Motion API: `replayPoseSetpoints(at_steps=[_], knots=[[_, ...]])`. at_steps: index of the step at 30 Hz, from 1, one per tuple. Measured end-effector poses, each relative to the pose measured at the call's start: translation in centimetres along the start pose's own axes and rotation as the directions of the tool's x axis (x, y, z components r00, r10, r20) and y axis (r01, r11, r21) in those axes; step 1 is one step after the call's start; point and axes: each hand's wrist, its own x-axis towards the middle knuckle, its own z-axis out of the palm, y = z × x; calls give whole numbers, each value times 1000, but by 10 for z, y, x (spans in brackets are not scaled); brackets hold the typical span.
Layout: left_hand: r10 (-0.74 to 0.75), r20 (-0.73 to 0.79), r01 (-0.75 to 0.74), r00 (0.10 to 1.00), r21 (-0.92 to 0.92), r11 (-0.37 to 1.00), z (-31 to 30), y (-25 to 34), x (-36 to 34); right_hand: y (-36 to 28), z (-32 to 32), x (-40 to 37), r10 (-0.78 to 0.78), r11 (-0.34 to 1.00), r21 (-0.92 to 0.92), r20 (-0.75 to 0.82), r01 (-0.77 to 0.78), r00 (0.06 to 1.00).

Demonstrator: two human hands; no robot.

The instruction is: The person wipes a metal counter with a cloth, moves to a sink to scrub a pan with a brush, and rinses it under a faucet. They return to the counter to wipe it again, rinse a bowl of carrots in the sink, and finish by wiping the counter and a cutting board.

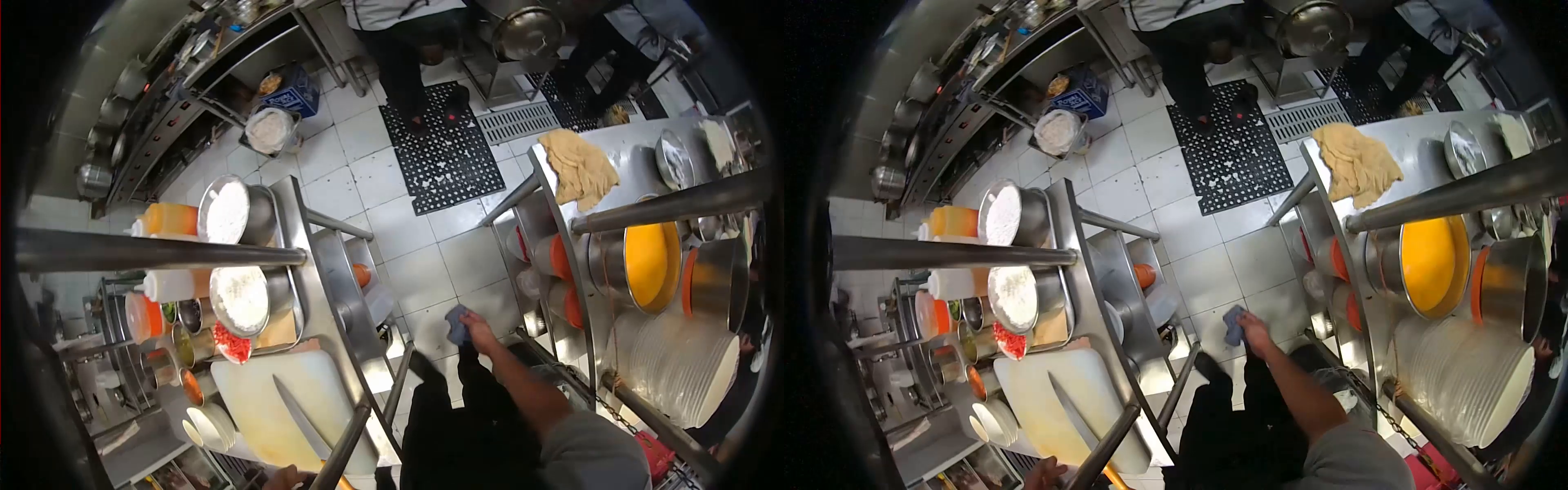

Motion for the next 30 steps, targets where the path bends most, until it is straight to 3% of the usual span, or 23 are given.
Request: replayPoseSetpoints(at_steps=[1, 2, 3, 4, 5, 6, 7, 8, 9, 10, 12, 14, 16, 18, 20, 21, 22, 24, 25, 26, 28, 29, 30], knots=[[-322, 251, 307, 913, 99, 947, -37, -12, -24, -9, -2, 14, -21, 1000, 22, 28, 20, 999], [-419, 297, 377, 858, 191, 907, -32, 11, -22, -29, -4, 27, -41, 998, 41, 51, 39, 998], [-576, 438, 363, 691, 478, 800, -45, 8, -33, -69, 11, 20, -99, 994, -34, 30, 100, 995], [-784, 497, 699, 371, 407, 588, -43, 11, -29, -113, 39, 7, -154, 982, -108, 19, 155, 988], [-818, 575, 900, 3, 355, 253, -36, 12, -19, -136, 56, 13, -184, 979, -81, 42, 186, 982], [-767, 617, 662, -176, 651, 372, -29, 9, -11, -154, 70, 22, -216, 974, -52, 60, 219, 974], [-616, 768, 693, 176, 347, 631, -11, 7, -22, -160, 82, 48, -228, 974, 31, 120, 226, 966], [-521, 787, 677, 332, 186, 712, 9, 20, -7, -164, 95, 72, -245, 967, 117, 177, 227, 953], [-599, 760, 826, 251, 155, 543, 21, 25, 2, -177, 113, 79, -246, 967, 113, 179, 229, 953], [-471, 777, 797, 417, -63, 600, 38, 20, 9, -197, 133, 81, -287, 955, 147, 231, 258, 930], [-404, 596, 532, 694, -46, 846, 66, 15, 27, -232, 170, 83, -325, 944, 163, 299, 287, 897], [-388, 515, 489, 764, -70, 869, 84, 15, 46, -257, 207, 78, -481, 870, 31, 263, 491, 836], [-376, 446, 450, 812, -67, 891, 90, 11, 57, -276, 237, 55, -492, 855, 5, 327, 519, 807], [-596, 529, 770, 604, -194, 608, 92, 7, 57, -270, 265, 46, -571, 679, -164, 494, 716, 655], [-622, 522, 786, 584, -172, 593, 94, 0, 63, -267, 291, 39, -659, 54, -309, 703, 949, 266], [-717, 462, 844, 522, -159, 512, 95, -1, 66, -264, 299, 41, -654, -5, -327, 716, 945, 244], [-798, 400, 891, 451, -155, 427, 98, 0, 73, -264, 302, 58, -653, 0, -321, 717, 947, 243], [-852, 310, 901, 421, -249, 355, 105, 1, 82, -273, 307, 103, -771, 78, -338, 575, 938, 272], [-771, 228, 804, 595, -169, 570, 110, -8, 85, -291, 315, 121, -842, 172, -342, 436, 924, 318], [-650, 173, 666, 740, -56, 744, 114, -17, 90, -306, 319, 138, -740, 542, -298, 274, 786, 614], [-561, 35, 562, 827, -58, 825, 135, -4, 129, -332, 311, 201, -709, 677, -159, 124, 719, 694], [-408, -47, 409, 912, 20, 912, 139, -6, 143, -338, 297, 227, -529, 836, -89, 128, 541, 839], [-286, -120, 289, 951, 5, 957, 146, -7, 158, -335, 288, 244, -512, 848, -91, 114, 522, 851]])
